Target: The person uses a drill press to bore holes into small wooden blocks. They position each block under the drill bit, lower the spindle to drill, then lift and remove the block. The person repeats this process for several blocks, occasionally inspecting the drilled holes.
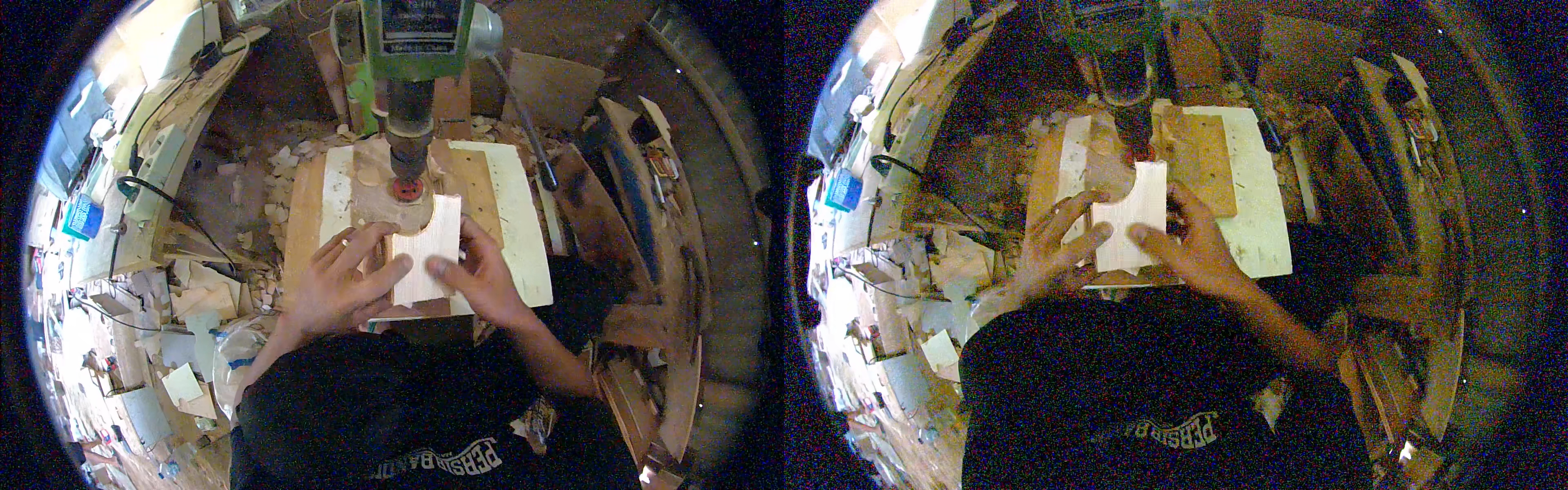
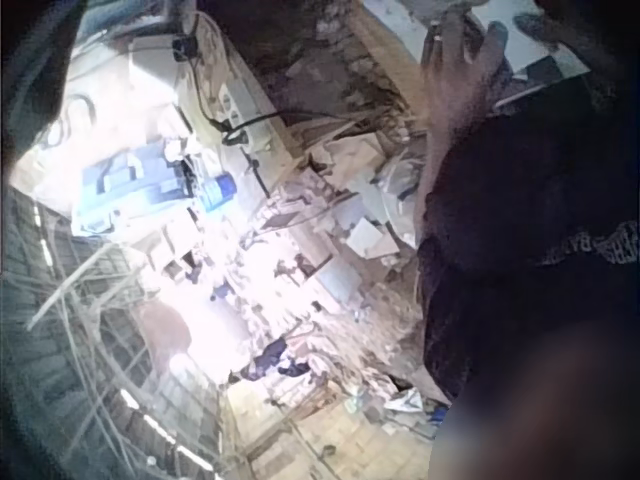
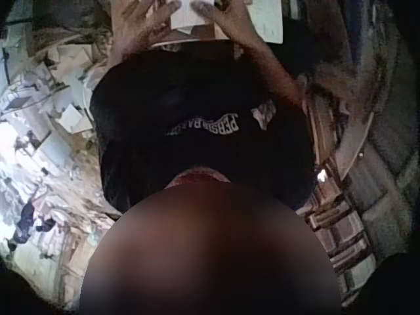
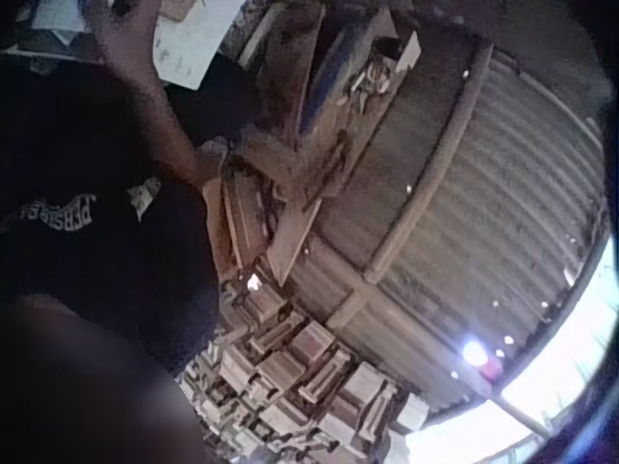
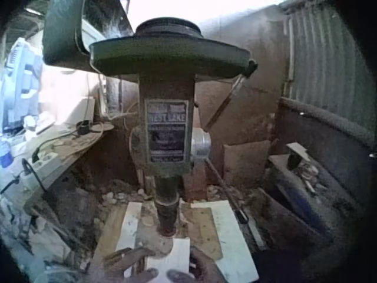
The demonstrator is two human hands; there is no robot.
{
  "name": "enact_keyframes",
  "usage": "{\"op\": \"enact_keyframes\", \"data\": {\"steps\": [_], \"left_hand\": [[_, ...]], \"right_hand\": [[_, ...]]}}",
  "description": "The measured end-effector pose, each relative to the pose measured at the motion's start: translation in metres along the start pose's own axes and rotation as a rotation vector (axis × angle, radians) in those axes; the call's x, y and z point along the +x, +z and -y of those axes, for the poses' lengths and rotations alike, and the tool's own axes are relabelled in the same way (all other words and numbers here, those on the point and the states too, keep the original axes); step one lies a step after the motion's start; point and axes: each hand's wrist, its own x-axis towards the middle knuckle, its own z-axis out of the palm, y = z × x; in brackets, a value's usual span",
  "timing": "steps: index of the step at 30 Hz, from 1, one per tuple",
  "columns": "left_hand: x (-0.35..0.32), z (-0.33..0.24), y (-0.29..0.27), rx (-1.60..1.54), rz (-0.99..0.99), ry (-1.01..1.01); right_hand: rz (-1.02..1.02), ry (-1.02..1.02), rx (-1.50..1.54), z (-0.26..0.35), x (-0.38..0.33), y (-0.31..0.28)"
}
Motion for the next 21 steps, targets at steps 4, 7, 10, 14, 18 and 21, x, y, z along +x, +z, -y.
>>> {"op": "enact_keyframes", "data": {"steps": [4, 7, 10, 14, 18, 21], "left_hand": [[-0.011, 0.002, 0.015, -0.289, -0.152, -0.322], [-0.022, 0.011, 0.017, -0.371, -0.257, -0.485], [-0.035, 0.021, 0.018, -0.574, -0.369, -0.592], [-0.053, 0.030, 0.030, -0.939, -0.491, -0.641], [-0.065, 0.040, 0.052, -1.836, -0.802, -0.812], [-0.072, 0.045, 0.064, -2.107, -0.879, -0.745]], "right_hand": [[-0.173, 0.000, -0.027, -0.008, -0.002, -0.031], [-0.276, -0.008, -0.158, -0.014, -0.012, -0.080], [-0.260, 0.225, -0.818, -0.030, -0.026, -0.122], [-0.300, 0.200, -1.158, -0.039, -0.040, -0.131], [-0.339, 0.019, -1.173, -0.024, -0.025, -0.086], [0.008, -0.114, -0.936, -0.020, -0.013, -0.031]]}}
